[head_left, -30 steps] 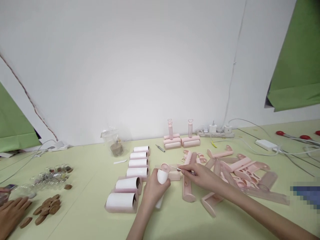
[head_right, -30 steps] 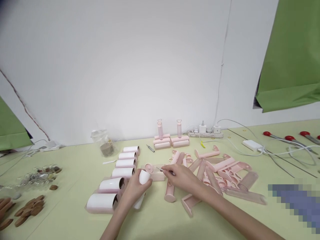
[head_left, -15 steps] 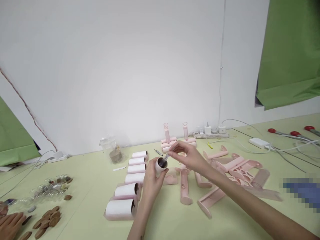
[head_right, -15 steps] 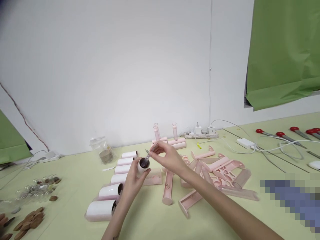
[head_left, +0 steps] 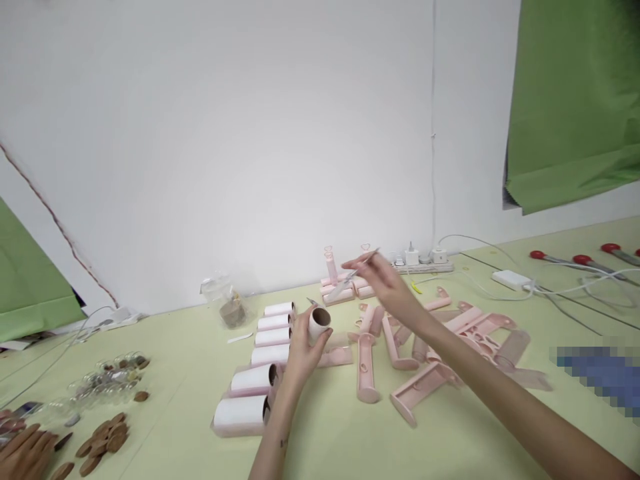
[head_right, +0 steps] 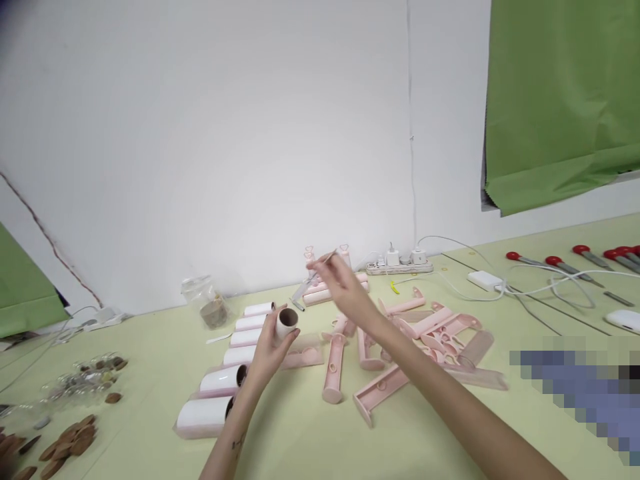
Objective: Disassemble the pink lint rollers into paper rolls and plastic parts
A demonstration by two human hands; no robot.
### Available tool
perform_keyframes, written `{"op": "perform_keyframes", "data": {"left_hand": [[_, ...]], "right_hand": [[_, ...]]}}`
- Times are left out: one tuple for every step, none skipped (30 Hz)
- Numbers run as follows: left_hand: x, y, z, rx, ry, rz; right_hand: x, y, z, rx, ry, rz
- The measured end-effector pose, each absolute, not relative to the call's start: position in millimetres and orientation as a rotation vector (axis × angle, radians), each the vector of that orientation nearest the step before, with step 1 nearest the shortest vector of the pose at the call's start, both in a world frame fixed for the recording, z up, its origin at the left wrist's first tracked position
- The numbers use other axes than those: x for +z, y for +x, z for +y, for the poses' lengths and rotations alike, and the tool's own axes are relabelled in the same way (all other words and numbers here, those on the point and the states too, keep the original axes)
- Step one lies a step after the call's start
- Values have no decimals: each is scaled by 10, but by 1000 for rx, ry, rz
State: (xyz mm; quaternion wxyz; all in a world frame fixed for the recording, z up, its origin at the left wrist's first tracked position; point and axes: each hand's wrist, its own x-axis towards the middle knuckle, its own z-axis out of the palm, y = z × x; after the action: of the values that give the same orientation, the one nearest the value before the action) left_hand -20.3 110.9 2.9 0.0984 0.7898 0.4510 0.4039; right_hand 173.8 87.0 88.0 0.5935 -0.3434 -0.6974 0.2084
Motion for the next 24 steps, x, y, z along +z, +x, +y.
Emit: {"op": "perform_keyframes", "data": {"left_hand": [[38, -206, 1110, 1119, 2408, 1346], [37, -201, 1112, 1032, 2477, 1364], [24, -186, 1115, 942, 2539, 1387], [1, -165, 1120, 854, 2594, 1412], [-30, -139, 1126, 775, 2640, 1434], [-64, -114, 1133, 704, 2680, 1451], [-96, -90, 1139, 640, 2715, 1460], [-121, -73, 1146, 583, 2745, 1461], [-135, -63, 1151, 534, 2771, 1458], [-136, -62, 1154, 493, 2794, 1453], [-125, -70, 1156, 462, 2814, 1444], [-104, -87, 1158, 441, 2833, 1430], [-78, -112, 1159, 432, 2852, 1420], [-50, -144, 1162, 437, 2867, 1418], [-27, -181, 1167, 450, 2879, 1425], [-11, -220, 1176, 461, 2887, 1436], [-6, -259, 1189, 465, 2891, 1447], [-11, -296, 1205, 462, 2893, 1453], [-26, -326, 1221, 455, 2894, 1452], [-46, -349, 1236, 450, 2896, 1444], [-69, -364, 1248, 453, 2898, 1436], [-90, -371, 1256, 469, 2897, 1436], [-107, -372, 1259, 495, 2895, 1443], [-118, -368, 1258, 525, 2888, 1457]], "right_hand": [[924, 1816, 811, 473, -748, -1535], [962, 1885, 764, 466, -704, -1472], [994, 1941, 730, 462, -672, -1438], [1019, 1982, 705, 462, -654, -1431], [1039, 2006, 687, 465, -640, -1432], [1053, 2016, 672, 470, -629, -1440], [1064, 2013, 659, 475, -622, -1448], [1072, 2002, 645, 482, -617, -1456], [1076, 1987, 631, 490, -616, -1468], [1076, 1969, 615, 501, -621, -1482], [1074, 1953, 600, 512, -628, -1497], [1069, 1940, 586, 523, -633, -1510], [1063, 1929, 574, 533, -635, -1520], [1056, 1922, 565, 545, -632, -1529], [1050, 1917, 559, 558, -622, -1535], [1044, 1913, 554, 572, -606, -1540], [1039, 1909, 552, 585, -590, -1544], [1036, 1904, 550, 597, -576, -1545], [1035, 1899, 549, 608, -567, -1544], [1035, 1894, 548, 615, -562, -1540], [1037, 1888, 546, 621, -561, -1537], [1041, 1883, 543, 626, -562, -1535], [1045, 1878, 541, 627, -565, -1537], [1051, 1875, 538, 627, -569, -1540]]}}
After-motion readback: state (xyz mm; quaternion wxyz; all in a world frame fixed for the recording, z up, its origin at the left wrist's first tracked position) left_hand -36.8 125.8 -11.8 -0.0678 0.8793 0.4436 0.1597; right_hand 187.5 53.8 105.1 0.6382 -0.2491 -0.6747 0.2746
